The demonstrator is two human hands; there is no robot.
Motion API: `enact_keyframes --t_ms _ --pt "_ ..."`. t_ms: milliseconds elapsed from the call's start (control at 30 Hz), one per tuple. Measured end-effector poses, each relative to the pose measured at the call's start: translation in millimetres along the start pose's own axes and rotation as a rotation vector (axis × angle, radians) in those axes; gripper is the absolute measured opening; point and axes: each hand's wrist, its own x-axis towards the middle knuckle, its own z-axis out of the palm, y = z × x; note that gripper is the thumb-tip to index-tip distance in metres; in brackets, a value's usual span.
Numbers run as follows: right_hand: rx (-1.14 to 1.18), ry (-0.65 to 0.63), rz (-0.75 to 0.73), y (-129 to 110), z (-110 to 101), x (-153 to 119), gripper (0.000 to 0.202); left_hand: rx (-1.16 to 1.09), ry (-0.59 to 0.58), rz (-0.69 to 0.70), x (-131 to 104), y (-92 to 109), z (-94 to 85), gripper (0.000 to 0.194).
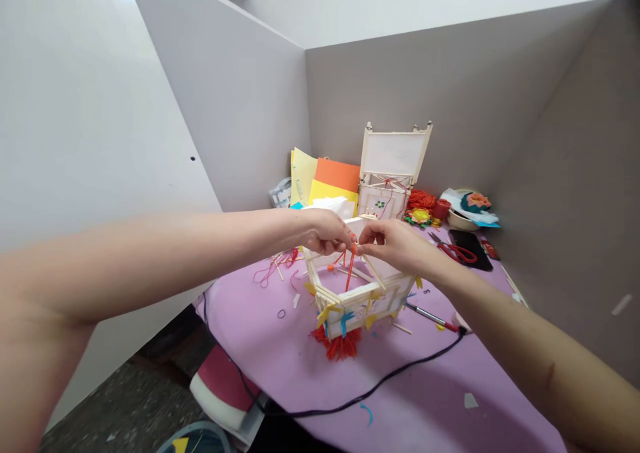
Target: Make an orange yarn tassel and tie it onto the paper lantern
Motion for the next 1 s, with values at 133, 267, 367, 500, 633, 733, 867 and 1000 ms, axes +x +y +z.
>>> enact_keyframes --t_ms 133,267,367,500,633,733,867,1000 --pt "-0.063 -0.045 0.028 -5.4 -2.6 -0.2 0.016 0.09 0.077 0.008 -2.2 1.0 4.4 0.015" --pt "-0.14 -0.025 0.066 -8.0 -2.4 0.9 0.019 0.106 0.103 0.077 -4.5 0.8 9.6 0.017" --pt "-0.185 0.001 0.062 -7.6 -1.3 1.5 0.024 0.056 0.082 0.124 -4.5 -1.8 12.7 0.028" --pt "-0.291 0.041 0.053 -11.3 0.8 -0.4 0.034 -0.058 0.121 0.144 -0.6 -6.6 16.1 0.021" --pt "-0.525 0.1 0.035 -21.9 7.1 -0.3 0.044 -0.16 0.186 0.16 0.1 -8.7 19.7 0.01" --pt "-0.632 0.14 0.012 -28.8 11.3 2.2 0.041 -0.192 0.206 0.167 -3.3 -8.0 21.5 0.013" --pt "-0.565 0.102 0.015 -32.7 4.9 -5.1 0.035 -0.13 0.193 0.181 -3.1 -8.8 19.9 0.017" --pt "-0.367 -0.038 -0.087 -35.6 -5.1 -29.1 0.03 -0.127 0.158 0.193 4.9 -10.6 16.3 0.014"
